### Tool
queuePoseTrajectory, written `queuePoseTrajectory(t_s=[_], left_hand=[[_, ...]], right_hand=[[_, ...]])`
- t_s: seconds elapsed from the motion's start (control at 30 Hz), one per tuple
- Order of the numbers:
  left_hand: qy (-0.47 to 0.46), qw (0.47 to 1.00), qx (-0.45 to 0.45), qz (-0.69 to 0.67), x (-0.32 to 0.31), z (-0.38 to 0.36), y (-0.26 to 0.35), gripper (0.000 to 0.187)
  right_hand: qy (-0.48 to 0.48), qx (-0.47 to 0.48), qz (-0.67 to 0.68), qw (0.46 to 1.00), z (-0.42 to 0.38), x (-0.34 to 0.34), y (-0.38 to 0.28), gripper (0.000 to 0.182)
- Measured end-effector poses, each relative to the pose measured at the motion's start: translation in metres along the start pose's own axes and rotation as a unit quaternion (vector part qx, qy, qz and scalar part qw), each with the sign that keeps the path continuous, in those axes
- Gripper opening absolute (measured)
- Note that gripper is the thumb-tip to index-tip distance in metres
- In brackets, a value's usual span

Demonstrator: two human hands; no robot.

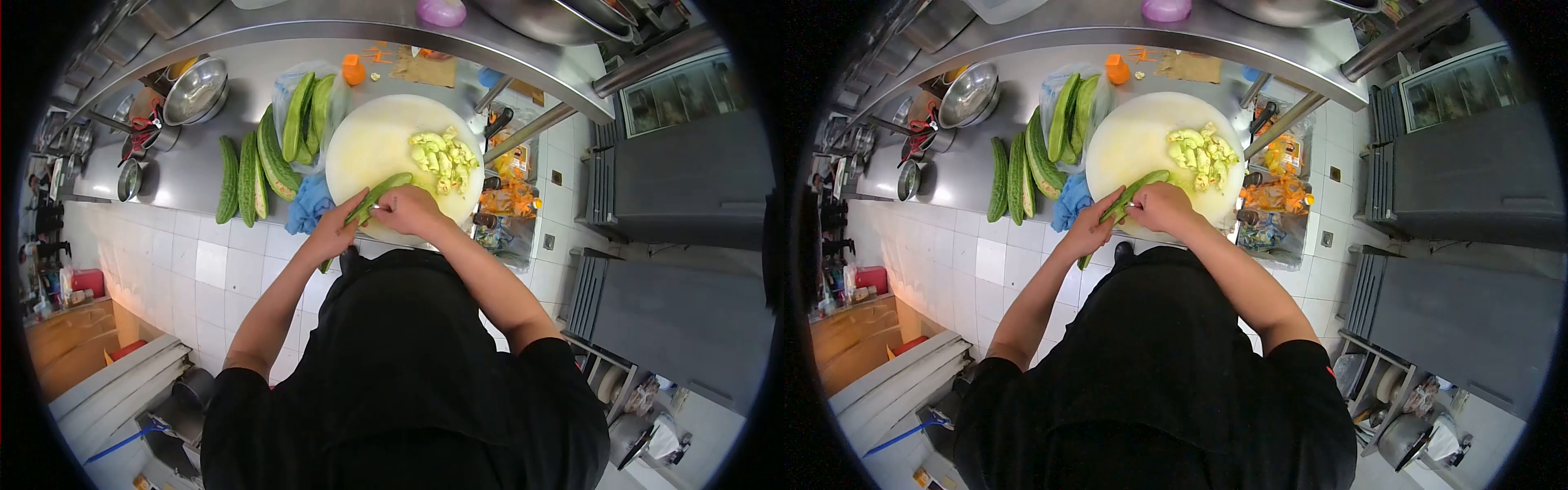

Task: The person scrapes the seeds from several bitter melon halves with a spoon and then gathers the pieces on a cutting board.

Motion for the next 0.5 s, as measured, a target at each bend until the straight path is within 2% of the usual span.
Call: queuePoseTrajectory(t_s=[0.07,0.17,0.27,0.37,0.4,0.43,0.5], left_hand=[[-0.007,1.0,0.007,-0.007,0.002,-0.003,-0.006,0.066],[-0.032,0.997,0.047,-0.049,0.006,-0.006,-0.004,0.064],[-0.032,0.998,0.043,-0.043,0.005,0.001,0.003,0.062],[-0.045,0.998,0.04,-0.022,0.007,0.001,0.012,0.06],[-0.044,0.998,0.042,-0.028,0.008,-0.001,0.008,0.059],[-0.044,0.998,0.043,-0.033,0.011,-0.004,0.004,0.059],[-0.061,0.99,0.073,-0.108,0.011,-0.006,-0.001,0.057]], right_hand=[[0.002,-0.042,-0.011,0.999,0.009,0.007,0.011,0.031],[0.017,-0.11,-0.071,0.991,0.008,0.058,0.055,0.029],[0.015,-0.034,0.03,0.999,0.003,0.023,0.034,0.027],[-0.046,-0.036,0.038,0.998,0.004,0.0,-0.001,0.025],[0.005,-0.058,-0.032,0.998,0.012,0.007,0.022,0.027],[0.04,-0.071,-0.015,0.997,0.014,0.026,0.042,0.03],[0.026,-0.097,-0.082,0.992,0.009,0.061,0.056,0.03]])
Point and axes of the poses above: each hand's wrist, its own z-axis towards the middle knuckle, its own x-axis out of the back of the hand, y = z × x, the point moved 6 cm from there along z, towards the middle knuckle, and after that the axes turned 13 degrees about z, right-handed, at the moved point
